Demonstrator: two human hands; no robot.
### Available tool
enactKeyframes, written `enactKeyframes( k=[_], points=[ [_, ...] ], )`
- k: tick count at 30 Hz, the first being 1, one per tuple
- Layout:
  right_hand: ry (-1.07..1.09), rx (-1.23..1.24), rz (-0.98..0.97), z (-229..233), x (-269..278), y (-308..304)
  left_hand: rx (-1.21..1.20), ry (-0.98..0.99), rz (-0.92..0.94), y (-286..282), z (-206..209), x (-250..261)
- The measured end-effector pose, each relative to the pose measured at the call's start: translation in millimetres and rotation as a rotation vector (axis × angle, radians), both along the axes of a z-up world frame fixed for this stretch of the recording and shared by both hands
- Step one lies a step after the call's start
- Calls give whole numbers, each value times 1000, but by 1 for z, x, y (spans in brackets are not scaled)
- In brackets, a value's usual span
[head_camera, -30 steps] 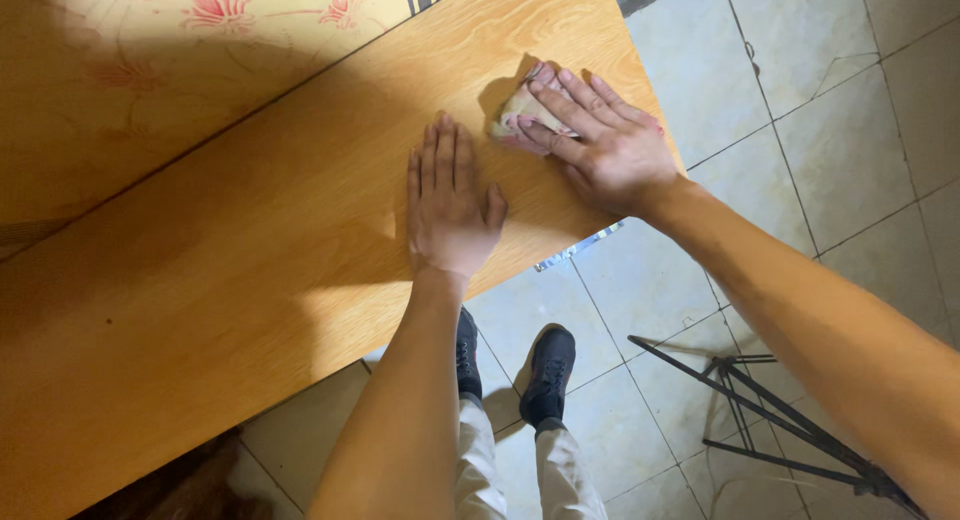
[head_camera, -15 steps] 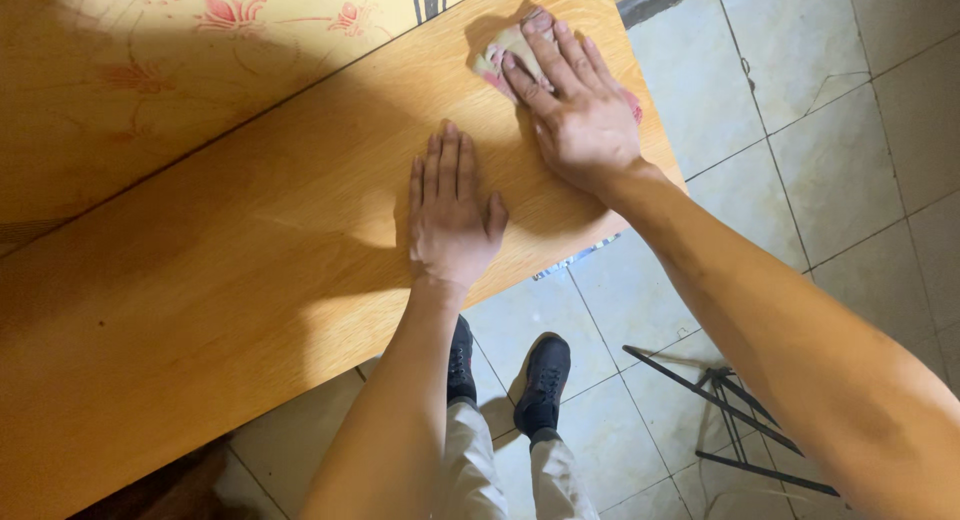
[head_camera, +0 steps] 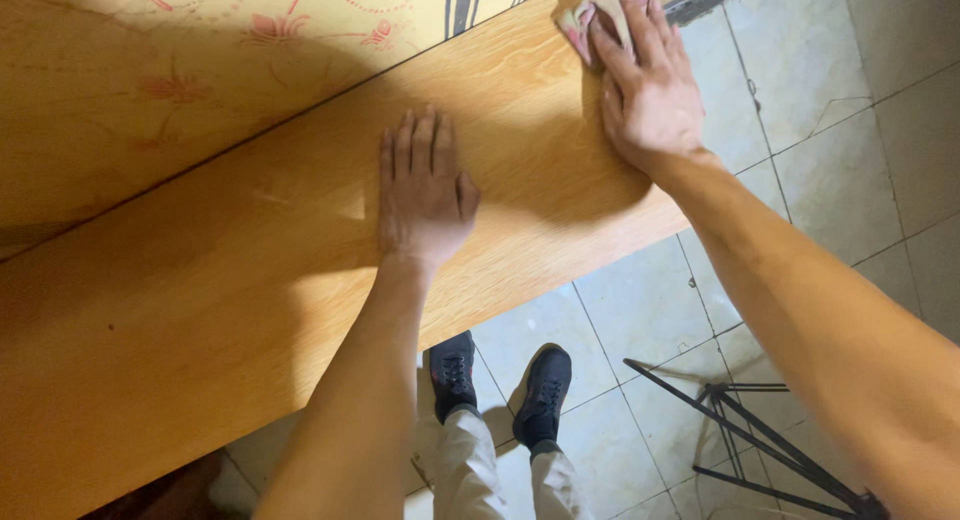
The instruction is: The person sands the surface of a light-colored wooden board using a small piece of sandpaper held in their right hand, while stabilizing the board with their left hand.
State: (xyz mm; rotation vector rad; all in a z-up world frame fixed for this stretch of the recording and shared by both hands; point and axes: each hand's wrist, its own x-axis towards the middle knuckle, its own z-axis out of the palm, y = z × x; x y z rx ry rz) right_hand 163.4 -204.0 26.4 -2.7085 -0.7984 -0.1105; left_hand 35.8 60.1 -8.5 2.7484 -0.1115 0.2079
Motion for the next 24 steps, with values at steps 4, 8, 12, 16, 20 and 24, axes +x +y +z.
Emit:
enactKeyframes(
  k=[4,8,12,16,20,24],
  points=[
    [-72,5,28,-7,19,26,-4,0,9,3,-1,1],
    [-90,-3,100,-7,2,37,-15,0,13,2,3,-1],
    [-36,-22,214,5,-6,14,-50,-3,18,1,1,2],
    [-21,-43,173,9,10,-4,-59,-8,42,2,-7,0],
    [-82,-34,83,-1,20,10,-26,3,29,1,-8,1],
    [-137,-44,72,-8,7,42,-17,88,16,0,-1,1]
  ],
)
